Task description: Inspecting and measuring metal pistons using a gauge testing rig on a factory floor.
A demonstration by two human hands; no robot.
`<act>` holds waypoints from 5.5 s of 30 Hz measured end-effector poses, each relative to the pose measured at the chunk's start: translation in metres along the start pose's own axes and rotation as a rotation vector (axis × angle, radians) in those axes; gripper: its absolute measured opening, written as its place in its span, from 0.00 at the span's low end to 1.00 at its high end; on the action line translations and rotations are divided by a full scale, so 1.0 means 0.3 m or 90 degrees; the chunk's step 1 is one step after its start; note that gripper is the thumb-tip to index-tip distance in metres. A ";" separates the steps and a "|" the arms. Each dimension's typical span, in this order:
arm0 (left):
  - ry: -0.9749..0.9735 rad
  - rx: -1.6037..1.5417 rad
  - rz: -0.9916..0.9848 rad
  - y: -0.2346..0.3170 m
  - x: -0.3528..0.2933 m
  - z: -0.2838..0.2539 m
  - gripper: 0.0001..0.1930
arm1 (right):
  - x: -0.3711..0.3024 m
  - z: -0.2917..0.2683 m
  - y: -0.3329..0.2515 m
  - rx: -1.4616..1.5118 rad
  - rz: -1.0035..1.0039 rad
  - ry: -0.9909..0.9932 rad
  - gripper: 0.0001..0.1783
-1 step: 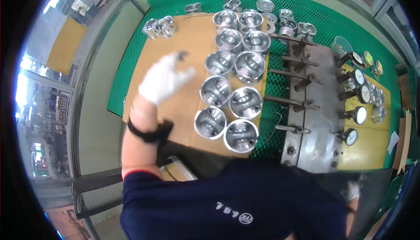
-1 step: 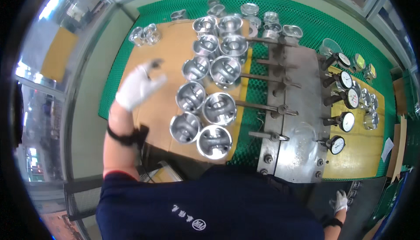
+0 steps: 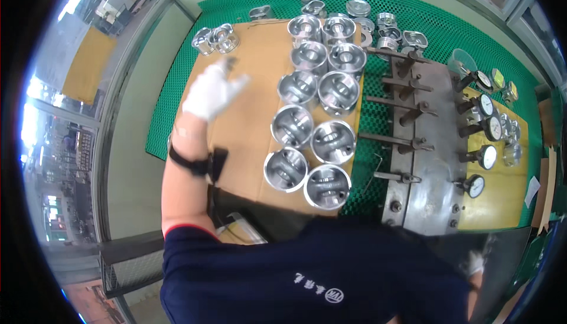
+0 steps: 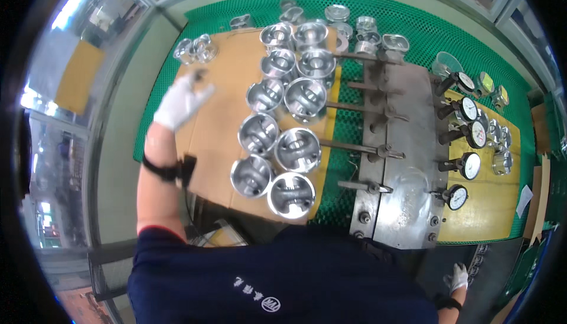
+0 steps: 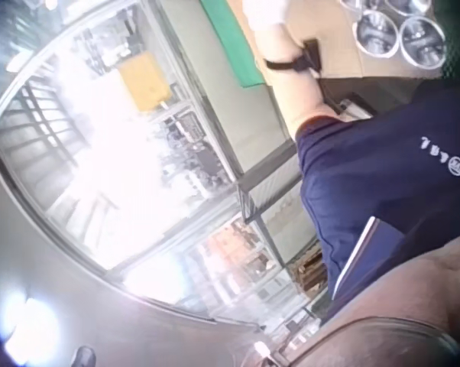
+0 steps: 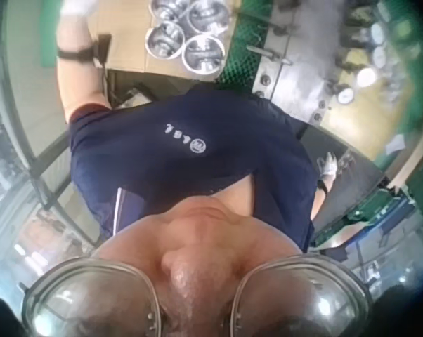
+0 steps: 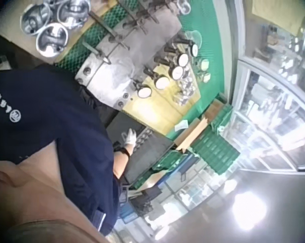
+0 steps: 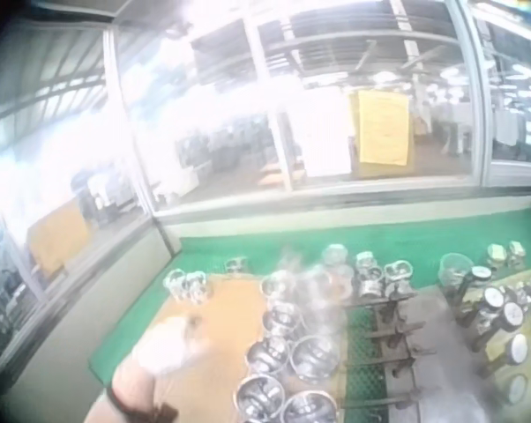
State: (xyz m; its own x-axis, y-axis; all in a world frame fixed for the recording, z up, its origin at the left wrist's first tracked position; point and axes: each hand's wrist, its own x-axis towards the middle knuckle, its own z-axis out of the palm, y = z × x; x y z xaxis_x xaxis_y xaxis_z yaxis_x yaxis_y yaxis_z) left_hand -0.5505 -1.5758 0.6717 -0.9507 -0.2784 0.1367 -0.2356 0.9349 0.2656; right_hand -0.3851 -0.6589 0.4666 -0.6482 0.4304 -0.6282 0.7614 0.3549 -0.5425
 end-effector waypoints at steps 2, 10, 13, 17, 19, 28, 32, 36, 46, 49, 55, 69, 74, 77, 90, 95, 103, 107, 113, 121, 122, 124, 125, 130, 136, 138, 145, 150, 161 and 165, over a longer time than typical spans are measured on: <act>0.087 0.061 -0.111 -0.326 0.259 0.028 0.31 | -0.035 -0.027 0.097 -0.144 -0.026 -0.019 0.29; -0.007 0.088 -0.344 -0.574 0.763 0.209 0.34 | -0.506 -0.188 0.524 -0.703 -0.016 -0.007 0.48; -0.178 0.322 -0.261 -0.794 0.814 0.278 0.26 | -0.538 -0.246 0.553 -0.584 0.072 -0.041 0.42; -0.228 0.050 -0.332 -0.780 0.839 0.262 0.41 | -0.574 -0.169 0.444 -0.426 0.129 0.017 0.39; -0.298 0.036 -0.363 -0.678 0.840 0.251 0.32 | -0.578 -0.134 0.395 -0.349 0.149 0.050 0.37; 0.010 0.298 -0.148 -0.863 0.772 0.286 0.23 | -0.241 -0.026 0.228 -0.200 0.137 0.067 0.23; 0.061 0.149 -0.254 -0.700 0.720 0.360 0.23 | -0.245 -0.126 0.422 -0.278 -0.024 -0.009 0.23; 0.095 0.185 -0.202 -0.614 0.463 0.215 0.26 | -0.216 0.104 -0.049 0.007 0.214 0.064 0.28; -0.124 0.072 -0.065 -0.250 -0.317 0.162 0.16 | 0.036 0.036 -0.451 -0.121 -0.161 0.044 0.20; -0.085 0.134 0.050 -0.088 -0.524 0.102 0.23 | 0.085 0.016 -0.617 -0.049 -0.281 0.012 0.21; 0.226 0.036 0.039 0.157 -0.811 -0.003 0.30 | -0.279 0.219 -1.046 -0.029 -0.578 -0.111 0.21; -0.201 -0.628 0.293 0.991 -0.731 0.199 0.36 | -0.584 0.583 -1.041 0.011 -0.796 -0.547 0.59; -0.091 -0.351 0.355 1.070 -0.720 0.267 0.43 | -0.579 0.569 -1.058 -0.353 -0.961 -0.218 0.52; -0.025 -0.266 0.407 1.108 -0.674 0.312 0.46 | -0.562 0.571 -1.050 -0.373 -0.941 -0.180 0.51; 0.010 -0.359 0.397 1.119 -0.539 0.438 0.50 | -0.554 0.555 -0.910 0.086 -0.285 -0.574 0.48; 0.011 -0.369 0.396 1.125 -0.522 0.444 0.49 | -0.561 0.559 -0.932 0.103 -0.238 -0.561 0.49; -0.003 -0.379 0.367 1.122 -0.526 0.445 0.50 | -0.532 0.582 -0.911 0.082 -0.306 -0.550 0.50; 0.004 -0.372 0.359 1.130 -0.525 0.450 0.50 | -0.538 0.575 -0.921 0.098 -0.248 -0.564 0.50; 0.064 -0.374 0.418 1.146 -0.527 0.415 0.40 | -0.534 0.551 -0.922 0.044 -0.259 -0.567 0.49; -0.205 -0.589 0.180 1.162 -0.649 0.173 0.31 | -0.370 0.315 -0.935 0.099 -0.625 -0.409 0.09; -0.071 -0.432 0.135 1.091 -0.649 0.187 0.28 | -0.307 0.254 -0.931 0.050 -0.684 -0.300 0.24; 0.031 -0.328 0.029 0.957 -0.653 0.179 0.23 | -0.173 0.187 -0.942 0.490 -0.421 -0.375 0.24; 0.051 -0.199 0.001 0.898 -0.674 0.187 0.21 | -0.078 0.179 -0.950 0.525 -0.364 -0.263 0.24; -0.066 0.218 0.011 0.806 -0.734 0.283 0.18 | 0.465 0.097 -0.956 0.418 -0.139 -0.072 0.20; -0.085 0.330 -0.001 0.742 -0.716 0.345 0.17 | 0.704 0.044 -0.941 0.160 -0.212 -0.114 0.19; -0.102 0.320 -0.016 0.706 -0.728 0.332 0.17 | 0.684 0.061 -0.943 0.310 -0.172 -0.120 0.19; 0.070 -0.667 -0.305 0.873 -0.801 0.100 0.14 | 0.146 0.189 -1.027 0.424 -0.507 -0.032 0.23; -0.214 -0.974 -0.261 1.072 -0.735 0.046 0.13 | -0.460 0.423 -1.110 -0.050 -0.860 -0.520 0.42; -0.168 -0.260 0.258 1.059 -0.660 0.223 0.34 | -0.570 0.600 -1.101 -0.294 -0.948 -0.247 0.47; -0.054 -0.204 0.397 1.101 -0.617 0.311 0.47 | -0.553 0.612 -1.066 -0.274 -1.003 -0.173 0.48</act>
State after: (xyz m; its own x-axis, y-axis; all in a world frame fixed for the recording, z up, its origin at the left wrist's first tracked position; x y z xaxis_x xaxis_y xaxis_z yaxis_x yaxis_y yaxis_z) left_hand -0.4711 -1.1949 0.6451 -0.9046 0.3182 0.2838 0.4168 0.7998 0.4318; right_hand -0.5230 -0.9960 0.6418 -0.6843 -0.6831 0.2552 -0.6855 0.4833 -0.5445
